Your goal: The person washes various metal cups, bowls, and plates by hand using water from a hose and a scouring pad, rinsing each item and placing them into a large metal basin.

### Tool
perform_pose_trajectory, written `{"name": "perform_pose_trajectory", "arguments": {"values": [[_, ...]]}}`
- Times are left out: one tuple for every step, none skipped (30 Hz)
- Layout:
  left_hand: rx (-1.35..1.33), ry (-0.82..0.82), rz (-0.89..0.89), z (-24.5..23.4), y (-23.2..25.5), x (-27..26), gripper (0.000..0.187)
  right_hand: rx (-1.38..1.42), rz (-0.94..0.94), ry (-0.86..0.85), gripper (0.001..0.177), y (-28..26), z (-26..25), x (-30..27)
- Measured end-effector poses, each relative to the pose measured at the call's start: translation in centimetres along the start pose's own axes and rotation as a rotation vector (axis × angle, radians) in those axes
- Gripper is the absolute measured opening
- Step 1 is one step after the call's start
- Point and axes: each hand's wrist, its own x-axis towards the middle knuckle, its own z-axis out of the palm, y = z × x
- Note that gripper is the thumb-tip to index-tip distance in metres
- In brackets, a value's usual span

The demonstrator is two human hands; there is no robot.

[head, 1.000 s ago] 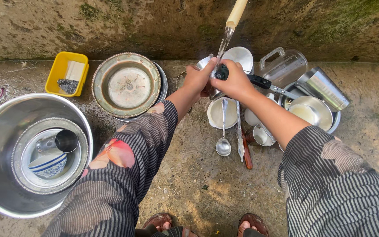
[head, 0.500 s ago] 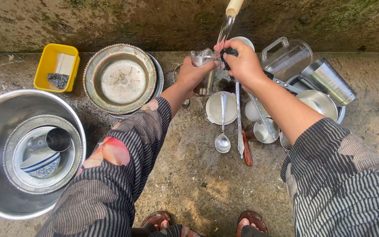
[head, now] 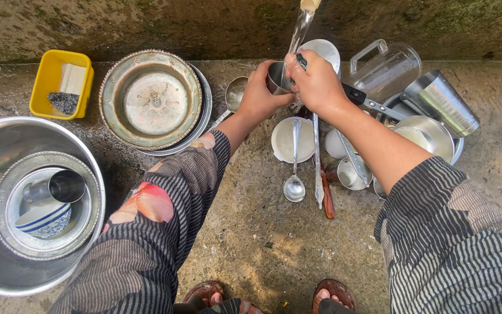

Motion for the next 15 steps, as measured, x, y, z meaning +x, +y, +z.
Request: {"name": "perform_pose_trajectory", "arguments": {"values": [[-0.004, 0.010, -0.005, 0.0, 0.2, 0.0, 0.094, -0.021, 0.004, 0.015, 0.041, 0.0, 0.0, -0.1], [-0.007, 0.021, -0.009, -0.1, 0.4, -0.1, 0.094, -0.042, 0.007, 0.030, 0.044, 0.0, -0.1, -0.2], [-0.009, 0.022, -0.009, -0.1, 0.6, -0.2, 0.094, -0.074, 0.038, 0.036, 0.046, -0.1, -0.2, -0.4], [-0.010, 0.023, -0.009, -0.2, 0.8, -0.2, 0.094, -0.106, 0.067, 0.042, 0.049, -0.2, -0.4, -0.5], [-0.010, 0.025, -0.008, -0.2, 1.0, -0.3, 0.095, -0.138, 0.097, 0.049, 0.052, -0.4, -0.5, -0.6], [-0.013, 0.023, -0.002, -0.3, 1.1, -0.3, 0.095, -0.185, 0.120, 0.047, 0.055, -0.4, -0.6, -0.8], [-0.016, 0.022, 0.004, -0.4, 1.2, -0.3, 0.095, -0.231, 0.143, 0.045, 0.057, -0.4, -0.6, -1.2], [-0.018, 0.020, 0.009, -0.5, 1.3, -0.4, 0.095, -0.277, 0.167, 0.043, 0.060, -0.4, -0.6, -1.4], [-0.051, 0.017, 0.006, -0.6, 1.4, -0.3, 0.096, -0.384, 0.125, 0.055, 0.055, -0.3, -0.6, -1.6], [-0.083, 0.016, 0.004, -0.7, 1.5, -0.3, 0.097, -0.491, 0.081, 0.067, 0.050, -0.3, -0.6, -1.8], [-0.116, 0.015, 0.002, -0.9, 1.7, -0.3, 0.098, -0.597, 0.035, 0.078, 0.046, -0.2, -0.7, -1.9], [-0.096, 0.030, 0.005, -1.2, 1.9, -0.2, 0.097, -0.559, -0.060, 0.083, 0.032, -0.2, -0.9, -2.1], [-0.076, 0.045, 0.008, -1.4, 2.2, -0.2, 0.096, -0.520, -0.155, 0.088, 0.027, -0.3, -1.3, -2.3], [-0.058, 0.059, 0.011, -1.6, 2.5, -0.1, 0.095, -0.481, -0.249, 0.094, 0.032, -0.3, -1.6, -2.5], [-0.196, -0.014, -0.018, -2.0, 2.8, 0.0, 0.093, -0.501, -0.253, 0.013, 0.038, -0.3, -1.7, -2.8]]}}
